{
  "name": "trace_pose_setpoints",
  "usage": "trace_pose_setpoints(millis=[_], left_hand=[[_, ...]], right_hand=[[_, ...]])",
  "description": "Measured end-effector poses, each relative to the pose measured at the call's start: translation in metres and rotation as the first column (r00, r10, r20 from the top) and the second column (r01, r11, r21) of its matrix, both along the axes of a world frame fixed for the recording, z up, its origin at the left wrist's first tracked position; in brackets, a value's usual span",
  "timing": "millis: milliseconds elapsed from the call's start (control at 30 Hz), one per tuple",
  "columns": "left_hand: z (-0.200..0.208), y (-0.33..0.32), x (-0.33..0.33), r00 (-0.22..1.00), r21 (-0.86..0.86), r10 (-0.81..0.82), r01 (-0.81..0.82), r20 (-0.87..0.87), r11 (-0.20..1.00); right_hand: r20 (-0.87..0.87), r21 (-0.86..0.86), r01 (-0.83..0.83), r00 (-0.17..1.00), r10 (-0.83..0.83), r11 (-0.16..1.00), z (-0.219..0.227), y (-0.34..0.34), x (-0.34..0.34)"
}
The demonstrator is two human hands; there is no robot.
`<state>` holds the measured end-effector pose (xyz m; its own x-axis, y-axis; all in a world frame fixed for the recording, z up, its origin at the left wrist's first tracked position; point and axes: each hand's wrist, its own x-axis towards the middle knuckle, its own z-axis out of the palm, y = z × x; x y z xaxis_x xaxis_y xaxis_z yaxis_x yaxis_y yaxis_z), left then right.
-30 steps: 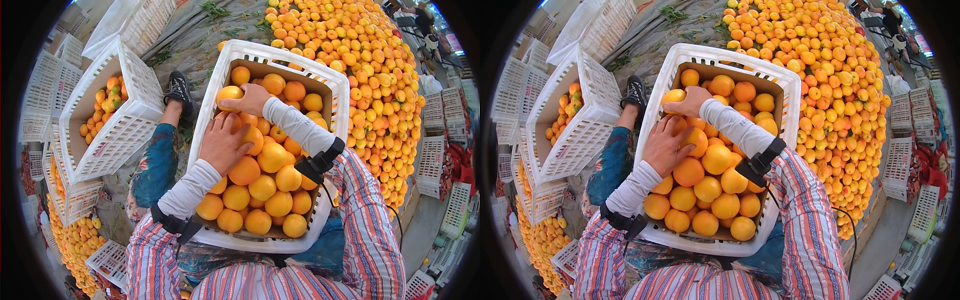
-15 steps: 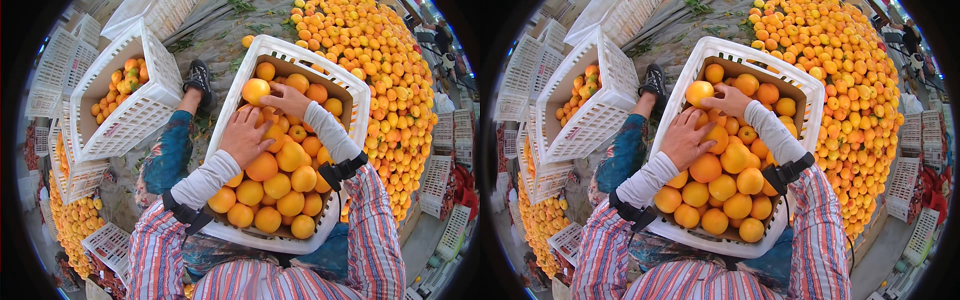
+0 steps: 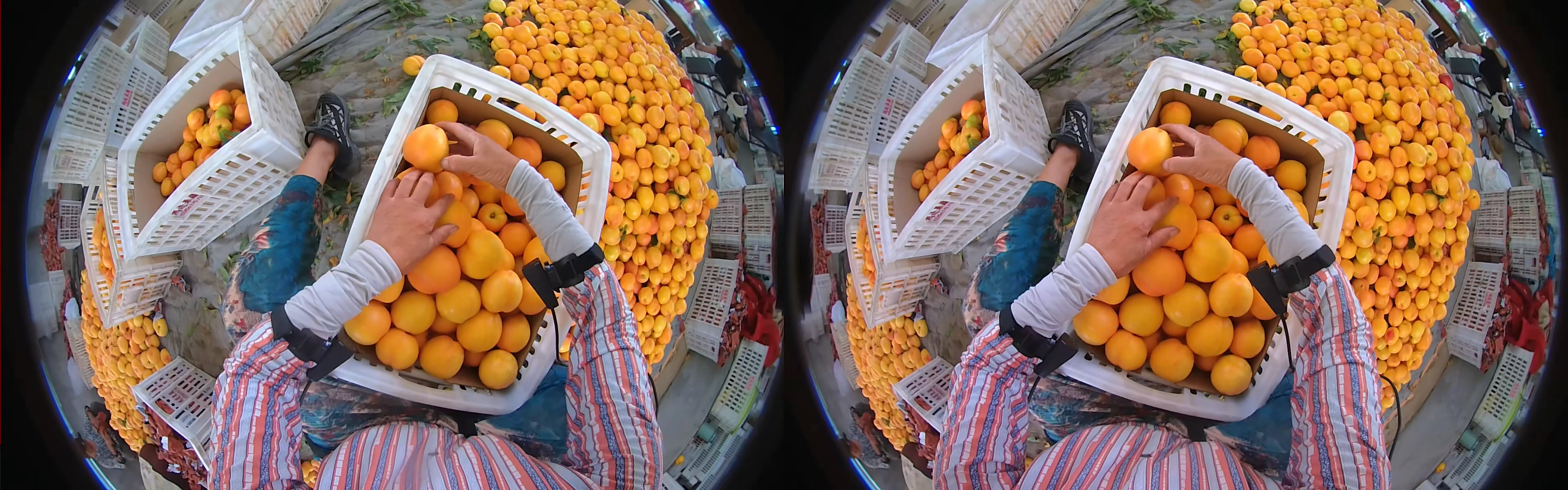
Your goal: Sorting and packing peaches from a large pile into a plastic crate.
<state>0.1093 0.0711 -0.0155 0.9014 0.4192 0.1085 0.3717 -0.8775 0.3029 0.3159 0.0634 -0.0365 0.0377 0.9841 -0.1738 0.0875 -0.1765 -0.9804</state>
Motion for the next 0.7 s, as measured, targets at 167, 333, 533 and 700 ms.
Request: trace_pose_setpoints(millis=[167, 333, 533, 700], left_hand=[[0.003, 0.000, 0.002, 1.000, -0.003, -0.006, 0.006, -0.010, 1.000], [0.003, -0.001, 0.004, 1.000, 0.003, -0.006, 0.007, -0.025, 1.000], [0.000, 0.000, 0.000, 1.000, 0.001, -0.006, 0.006, -0.007, 1.000], [-0.002, -0.001, 0.002, 1.000, 0.004, -0.007, 0.007, 0.011, 1.000]], right_hand=[[0.118, -0.134, 0.087, 0.990, -0.071, 0.987, 0.003, 0.002, -0.003], [0.425, -0.187, 0.174, 0.902, -0.080, 0.967, 0.005, 0.009, -0.013], [-0.099, -0.318, 0.135, 0.980, -0.175, 0.938, 0.015, -0.002, -0.003], [-0.075, -0.316, 0.051, 0.994, -0.079, 0.948, 0.019, -0.003, -0.004]])
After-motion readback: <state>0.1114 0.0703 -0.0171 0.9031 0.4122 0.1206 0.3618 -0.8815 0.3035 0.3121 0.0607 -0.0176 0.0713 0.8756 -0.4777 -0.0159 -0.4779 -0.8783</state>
